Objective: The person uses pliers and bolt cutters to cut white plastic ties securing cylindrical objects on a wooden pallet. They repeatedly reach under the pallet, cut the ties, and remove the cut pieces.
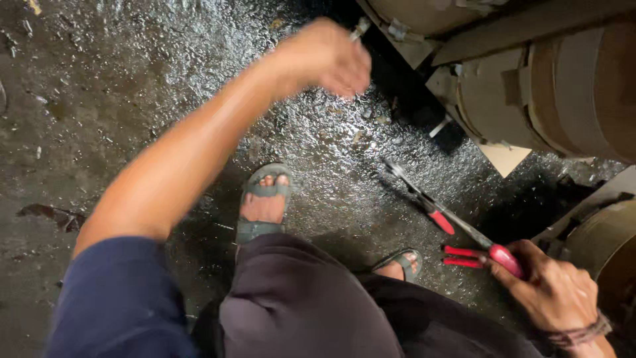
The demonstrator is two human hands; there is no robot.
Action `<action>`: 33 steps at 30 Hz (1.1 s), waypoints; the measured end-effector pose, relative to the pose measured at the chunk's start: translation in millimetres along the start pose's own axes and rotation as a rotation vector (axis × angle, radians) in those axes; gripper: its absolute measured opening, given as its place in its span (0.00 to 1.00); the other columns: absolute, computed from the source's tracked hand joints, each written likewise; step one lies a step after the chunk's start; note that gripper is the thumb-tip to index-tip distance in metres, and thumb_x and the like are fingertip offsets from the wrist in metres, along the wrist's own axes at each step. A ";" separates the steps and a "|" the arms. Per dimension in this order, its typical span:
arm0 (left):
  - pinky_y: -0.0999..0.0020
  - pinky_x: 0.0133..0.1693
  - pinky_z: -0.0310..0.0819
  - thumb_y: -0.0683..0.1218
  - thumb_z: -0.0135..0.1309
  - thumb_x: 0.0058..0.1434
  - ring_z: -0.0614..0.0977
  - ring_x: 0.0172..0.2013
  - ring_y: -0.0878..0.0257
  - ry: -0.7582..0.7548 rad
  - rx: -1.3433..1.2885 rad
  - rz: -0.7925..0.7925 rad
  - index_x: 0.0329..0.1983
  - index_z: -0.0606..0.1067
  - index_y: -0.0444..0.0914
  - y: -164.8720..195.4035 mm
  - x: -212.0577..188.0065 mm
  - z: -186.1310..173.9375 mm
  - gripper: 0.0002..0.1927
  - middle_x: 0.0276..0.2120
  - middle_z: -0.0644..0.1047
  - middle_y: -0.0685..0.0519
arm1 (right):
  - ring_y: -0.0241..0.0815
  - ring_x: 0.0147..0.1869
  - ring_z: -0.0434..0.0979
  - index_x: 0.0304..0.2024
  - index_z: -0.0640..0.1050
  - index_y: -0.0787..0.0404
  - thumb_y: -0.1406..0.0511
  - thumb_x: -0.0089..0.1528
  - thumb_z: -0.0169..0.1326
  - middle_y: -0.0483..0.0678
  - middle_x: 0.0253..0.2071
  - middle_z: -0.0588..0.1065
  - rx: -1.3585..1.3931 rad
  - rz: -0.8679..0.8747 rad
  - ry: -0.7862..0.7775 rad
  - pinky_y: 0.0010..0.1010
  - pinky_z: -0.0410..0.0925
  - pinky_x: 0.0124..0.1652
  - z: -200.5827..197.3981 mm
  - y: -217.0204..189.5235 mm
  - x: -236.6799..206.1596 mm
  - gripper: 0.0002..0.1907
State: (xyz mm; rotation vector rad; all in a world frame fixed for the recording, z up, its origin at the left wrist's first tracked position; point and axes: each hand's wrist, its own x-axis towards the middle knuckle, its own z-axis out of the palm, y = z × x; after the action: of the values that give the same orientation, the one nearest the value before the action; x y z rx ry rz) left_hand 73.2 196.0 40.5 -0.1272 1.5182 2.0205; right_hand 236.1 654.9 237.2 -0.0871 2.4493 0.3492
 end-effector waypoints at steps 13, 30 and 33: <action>0.54 0.50 0.85 0.56 0.31 0.70 0.85 0.54 0.49 -0.225 0.132 -0.167 0.60 0.70 0.29 16.6 73.0 -55.4 0.30 0.56 0.80 0.38 | 0.51 0.30 0.83 0.46 0.81 0.41 0.40 0.54 0.57 0.49 0.22 0.80 0.039 -0.016 -0.085 0.44 0.73 0.33 -24.0 -35.5 19.1 0.24; 0.62 0.39 0.84 0.55 0.43 0.65 0.88 0.49 0.56 -0.277 0.194 -0.270 0.55 0.76 0.36 23.8 90.9 -55.9 0.24 0.51 0.83 0.48 | 0.60 0.33 0.80 0.40 0.76 0.62 0.43 0.66 0.43 0.58 0.25 0.76 0.206 -0.077 -0.050 0.48 0.69 0.37 -95.4 -116.9 70.6 0.30; 0.62 0.39 0.84 0.55 0.45 0.63 0.88 0.50 0.56 -0.255 0.197 -0.287 0.55 0.76 0.37 23.1 93.9 -53.6 0.24 0.52 0.83 0.48 | 0.58 0.34 0.81 0.41 0.77 0.62 0.42 0.66 0.43 0.57 0.26 0.78 0.244 -0.035 -0.050 0.46 0.70 0.38 -97.6 -128.6 71.9 0.31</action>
State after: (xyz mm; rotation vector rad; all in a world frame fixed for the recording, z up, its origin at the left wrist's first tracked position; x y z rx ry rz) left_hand -29.6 181.9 2.5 -0.0062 1.4358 1.5886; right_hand 140.1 506.5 236.6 -0.0164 2.4171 0.0349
